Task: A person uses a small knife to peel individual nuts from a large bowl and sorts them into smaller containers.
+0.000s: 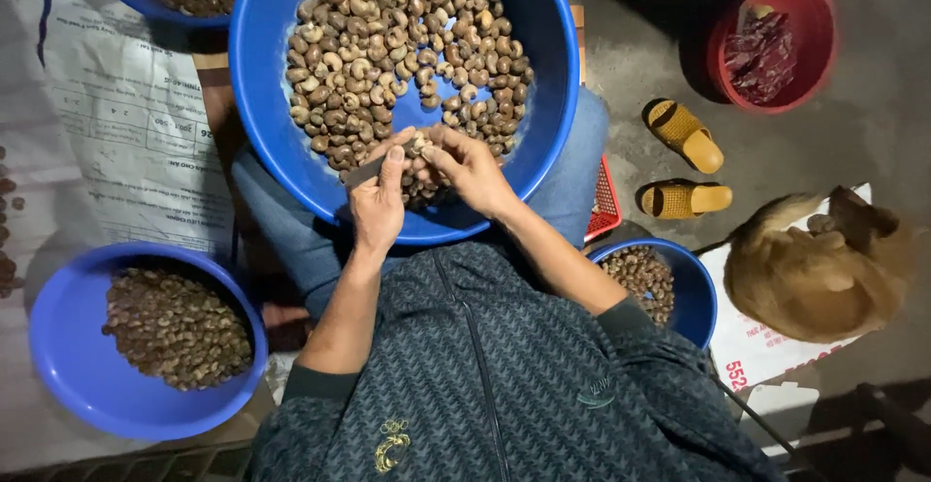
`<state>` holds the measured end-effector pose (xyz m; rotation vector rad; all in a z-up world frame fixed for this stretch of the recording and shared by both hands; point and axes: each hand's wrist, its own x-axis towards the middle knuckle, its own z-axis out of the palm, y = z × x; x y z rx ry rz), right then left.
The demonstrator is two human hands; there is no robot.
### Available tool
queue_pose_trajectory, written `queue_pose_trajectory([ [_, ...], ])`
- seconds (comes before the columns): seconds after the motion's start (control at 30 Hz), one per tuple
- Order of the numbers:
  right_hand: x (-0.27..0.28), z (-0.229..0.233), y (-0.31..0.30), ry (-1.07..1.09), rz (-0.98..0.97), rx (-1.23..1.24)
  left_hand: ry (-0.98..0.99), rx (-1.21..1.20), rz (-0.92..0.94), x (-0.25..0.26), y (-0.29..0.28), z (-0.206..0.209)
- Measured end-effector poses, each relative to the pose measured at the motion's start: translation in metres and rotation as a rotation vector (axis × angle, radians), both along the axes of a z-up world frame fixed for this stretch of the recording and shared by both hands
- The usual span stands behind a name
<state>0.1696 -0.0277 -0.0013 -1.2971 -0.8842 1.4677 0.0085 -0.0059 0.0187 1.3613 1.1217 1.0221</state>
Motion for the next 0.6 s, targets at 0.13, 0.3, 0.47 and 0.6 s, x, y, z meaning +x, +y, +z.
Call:
queue_pose_trajectory([
  [0.13, 0.006, 0.011, -0.004, -0.01, 0.006, 0.029, -0.043, -0.027, -0.042, 0.001, -0.001, -0.008],
  [0.3, 0.009, 0.011, -0.003, 0.051, -0.01, -0.007, -0.083, -0.015, -0.131, 0.0, 0.001, -0.013],
  [0.47, 0.008, 0.01, -0.003, 0.1, -0.02, -0.022, -0.051, -0.074, -0.086, -0.002, 0.0, -0.011],
  [0.6, 0.011, 0.01, -0.004, 0.09, -0.039, -0.014, -0.059, -0.072, -0.125, 0.001, -0.001, -0.006],
])
